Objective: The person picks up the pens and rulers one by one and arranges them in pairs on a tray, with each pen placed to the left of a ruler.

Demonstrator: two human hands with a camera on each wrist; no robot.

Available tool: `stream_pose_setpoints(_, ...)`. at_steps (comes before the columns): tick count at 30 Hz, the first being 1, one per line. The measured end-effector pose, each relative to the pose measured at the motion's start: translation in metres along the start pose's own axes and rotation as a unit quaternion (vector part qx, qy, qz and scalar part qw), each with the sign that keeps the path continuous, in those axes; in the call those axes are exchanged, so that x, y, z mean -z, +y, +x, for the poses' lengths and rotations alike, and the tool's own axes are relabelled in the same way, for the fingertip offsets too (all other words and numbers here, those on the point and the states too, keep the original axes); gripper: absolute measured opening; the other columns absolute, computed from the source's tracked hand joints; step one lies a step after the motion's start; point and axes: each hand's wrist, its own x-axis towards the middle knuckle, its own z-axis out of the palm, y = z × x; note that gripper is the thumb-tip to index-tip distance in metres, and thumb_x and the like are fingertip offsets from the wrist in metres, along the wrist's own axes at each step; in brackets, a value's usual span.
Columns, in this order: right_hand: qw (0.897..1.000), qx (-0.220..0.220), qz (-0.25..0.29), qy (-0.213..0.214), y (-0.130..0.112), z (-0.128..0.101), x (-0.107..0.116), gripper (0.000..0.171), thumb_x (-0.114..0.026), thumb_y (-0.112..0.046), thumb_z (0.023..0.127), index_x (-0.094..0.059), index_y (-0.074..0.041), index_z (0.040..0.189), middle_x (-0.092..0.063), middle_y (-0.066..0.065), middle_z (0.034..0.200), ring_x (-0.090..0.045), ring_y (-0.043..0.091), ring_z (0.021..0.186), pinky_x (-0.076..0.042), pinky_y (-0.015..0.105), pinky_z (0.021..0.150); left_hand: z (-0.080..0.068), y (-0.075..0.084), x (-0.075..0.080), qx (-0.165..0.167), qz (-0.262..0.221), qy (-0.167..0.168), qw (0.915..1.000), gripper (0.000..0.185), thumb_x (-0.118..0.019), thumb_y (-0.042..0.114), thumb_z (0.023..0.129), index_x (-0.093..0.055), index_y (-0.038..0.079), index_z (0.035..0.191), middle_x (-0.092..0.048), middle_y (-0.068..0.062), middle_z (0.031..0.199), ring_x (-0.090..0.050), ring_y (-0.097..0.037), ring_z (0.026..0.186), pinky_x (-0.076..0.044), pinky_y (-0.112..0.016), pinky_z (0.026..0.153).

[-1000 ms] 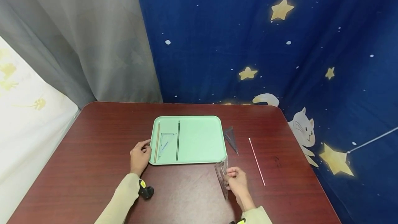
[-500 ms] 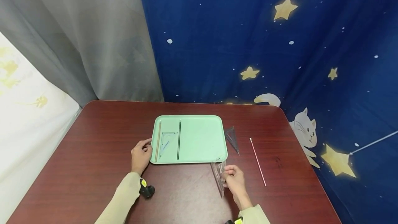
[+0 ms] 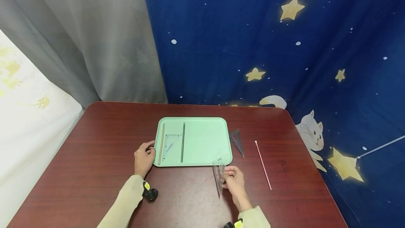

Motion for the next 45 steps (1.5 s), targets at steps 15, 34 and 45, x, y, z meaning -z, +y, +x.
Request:
stream_pose_setpoints(15, 0.999, -0.006, 0.032, -0.005, 0.000, 0.006, -0.016, 0.023, -0.056, 0.009, 0.083, -0.050, 0.011, 0.105, -0.059, 0.004, 0.077, -0.055, 0.008, 0.065, -0.052, 0.022, 0.051, -0.001, 0.001, 0.002, -0.001, -0.002, 0.006, 1.0000, 0.027, -0.054, 0.000, 0.087, -0.070, 0.001, 0.110, -0.067, -0.013, 0.097, -0.067, -0.023, 0.087, -0.057, -0.031, 0.075)
stream_pose_setpoints(34, 0.998, -0.003, 0.055, -0.014, -0.009, 0.014, -0.036, 0.024, -0.056, 0.009, 0.082, -0.049, 0.012, 0.106, -0.060, 0.009, 0.082, -0.057, 0.009, 0.065, -0.054, 0.022, 0.052, 0.001, 0.001, 0.001, -0.005, -0.001, 0.003, 1.0000, 0.027, -0.054, 0.000, 0.088, -0.070, 0.002, 0.110, -0.067, -0.012, 0.096, -0.067, -0.022, 0.087, -0.057, -0.034, 0.076)
stream_pose_setpoints(45, 0.997, 0.003, 0.072, -0.010, -0.015, 0.026, -0.048, 0.026, -0.055, 0.011, 0.082, -0.048, 0.014, 0.106, -0.054, 0.003, 0.076, -0.056, 0.009, 0.064, -0.053, 0.020, 0.051, 0.001, 0.001, 0.000, 0.006, -0.004, 0.000, 1.0000, 0.027, -0.054, 0.001, 0.088, -0.070, 0.002, 0.111, -0.067, -0.012, 0.098, -0.067, -0.022, 0.088, -0.057, -0.033, 0.076)
